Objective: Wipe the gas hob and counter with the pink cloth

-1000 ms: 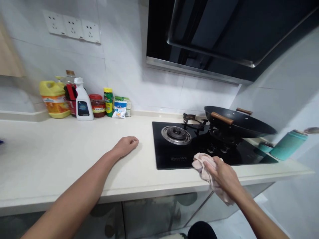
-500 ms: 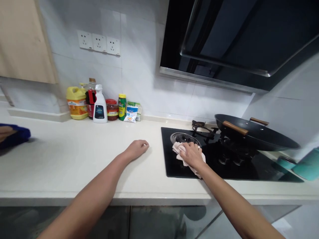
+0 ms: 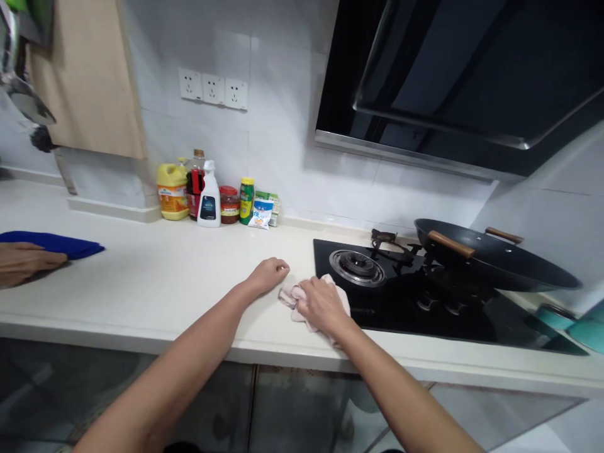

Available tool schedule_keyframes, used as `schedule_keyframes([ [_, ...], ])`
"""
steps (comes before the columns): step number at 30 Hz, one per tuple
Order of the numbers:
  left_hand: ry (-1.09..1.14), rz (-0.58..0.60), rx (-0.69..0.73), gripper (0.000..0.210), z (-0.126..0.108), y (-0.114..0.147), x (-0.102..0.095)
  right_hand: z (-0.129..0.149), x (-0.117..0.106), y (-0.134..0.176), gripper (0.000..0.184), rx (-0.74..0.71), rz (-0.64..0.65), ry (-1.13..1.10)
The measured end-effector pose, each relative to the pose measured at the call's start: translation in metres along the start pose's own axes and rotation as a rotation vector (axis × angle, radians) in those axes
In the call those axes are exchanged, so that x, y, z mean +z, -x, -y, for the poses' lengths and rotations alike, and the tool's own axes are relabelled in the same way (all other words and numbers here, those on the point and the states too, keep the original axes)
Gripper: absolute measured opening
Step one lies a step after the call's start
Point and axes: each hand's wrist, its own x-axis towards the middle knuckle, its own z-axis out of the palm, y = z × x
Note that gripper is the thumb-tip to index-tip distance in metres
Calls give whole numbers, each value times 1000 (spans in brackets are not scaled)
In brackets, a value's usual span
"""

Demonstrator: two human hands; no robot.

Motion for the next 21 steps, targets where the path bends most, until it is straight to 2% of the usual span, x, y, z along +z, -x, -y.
schedule_keyframes([
  [4, 23, 36, 39, 31, -22, 13, -13, 25, 0, 6, 27, -88, -15, -60],
  [7, 56, 46, 49, 35, -43, 34, -17, 31, -4, 12, 42, -139, -4, -164],
  [10, 147, 49, 73, 39, -59, 65, -14, 32, -9, 24, 54, -202, -12, -383],
  [12, 188, 82, 120, 42, -67, 86, -11, 26, -13, 36, 45, -262, -32, -570],
  [14, 156, 144, 156, 47, -72, 103, -10, 12, -17, 51, 28, -297, -86, -737],
  [16, 41, 207, 140, 56, -77, 113, -8, -13, -21, 63, 24, -241, -201, -819],
  [19, -206, 226, 104, 74, -89, 115, 2, -67, -25, 77, 27, -32, -376, -718],
  [21, -319, 179, 124, 78, -99, 110, 14, -108, -24, 85, 29, 64, -369, -560],
])
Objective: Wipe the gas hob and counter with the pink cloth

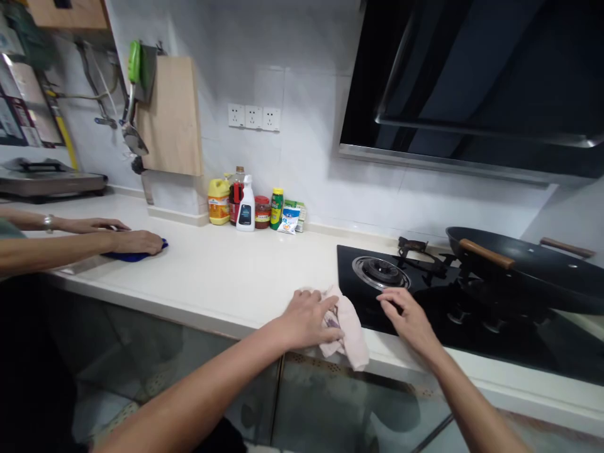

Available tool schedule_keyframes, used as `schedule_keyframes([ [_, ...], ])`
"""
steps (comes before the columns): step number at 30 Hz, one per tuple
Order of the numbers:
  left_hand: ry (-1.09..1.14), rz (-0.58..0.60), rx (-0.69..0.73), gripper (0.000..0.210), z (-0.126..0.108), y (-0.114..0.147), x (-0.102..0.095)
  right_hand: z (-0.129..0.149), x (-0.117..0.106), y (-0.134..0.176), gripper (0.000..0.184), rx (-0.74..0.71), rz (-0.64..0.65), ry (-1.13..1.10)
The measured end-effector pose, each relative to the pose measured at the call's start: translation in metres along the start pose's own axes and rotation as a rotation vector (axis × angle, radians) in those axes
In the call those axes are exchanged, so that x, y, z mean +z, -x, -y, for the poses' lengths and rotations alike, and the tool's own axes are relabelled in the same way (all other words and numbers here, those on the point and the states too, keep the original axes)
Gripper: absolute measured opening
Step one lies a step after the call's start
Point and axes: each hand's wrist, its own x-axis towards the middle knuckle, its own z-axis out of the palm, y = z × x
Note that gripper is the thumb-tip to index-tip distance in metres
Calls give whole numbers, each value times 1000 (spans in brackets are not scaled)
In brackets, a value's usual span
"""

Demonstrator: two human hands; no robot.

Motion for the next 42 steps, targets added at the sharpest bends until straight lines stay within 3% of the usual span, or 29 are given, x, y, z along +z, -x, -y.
schedule_keyframes([
  [2, -45, -21, -6, 79, -10, -11, 11, -37, -19, 7, 32, 80, 33, 215],
  [6, -33, 65, -83, 87, -15, -24, 30, -97, -39, 33, 43, 209, 69, 482],
  [12, -96, -40, -51, 74, 2, 2, 29, -121, -37, 53, 51, 139, 85, 582],
  [16, -136, -56, -158, 76, 33, 35, 10, -123, -35, 53, 53, 94, 97, 627],
  [20, -204, -95, -322, 79, 81, 64, -10, -124, -35, 53, 54, 98, 114, 641],
  [26, -261, 3, -487, 93, 142, 73, -37, -122, -50, 50, 56, 105, 198, 578],
  [29, -290, 56, -548, 101, 159, 61, -43, -133, -63, 57, 58, 142, 163, 625],
  [34, -341, -49, -568, 100, 180, 22, -34, -158, -79, 80, 59, 83, 48, 617],
  [42, -308, -91, -564, 85, 213, -95, -9, -151, -82, 87, 40, 3, -49, 502],
])
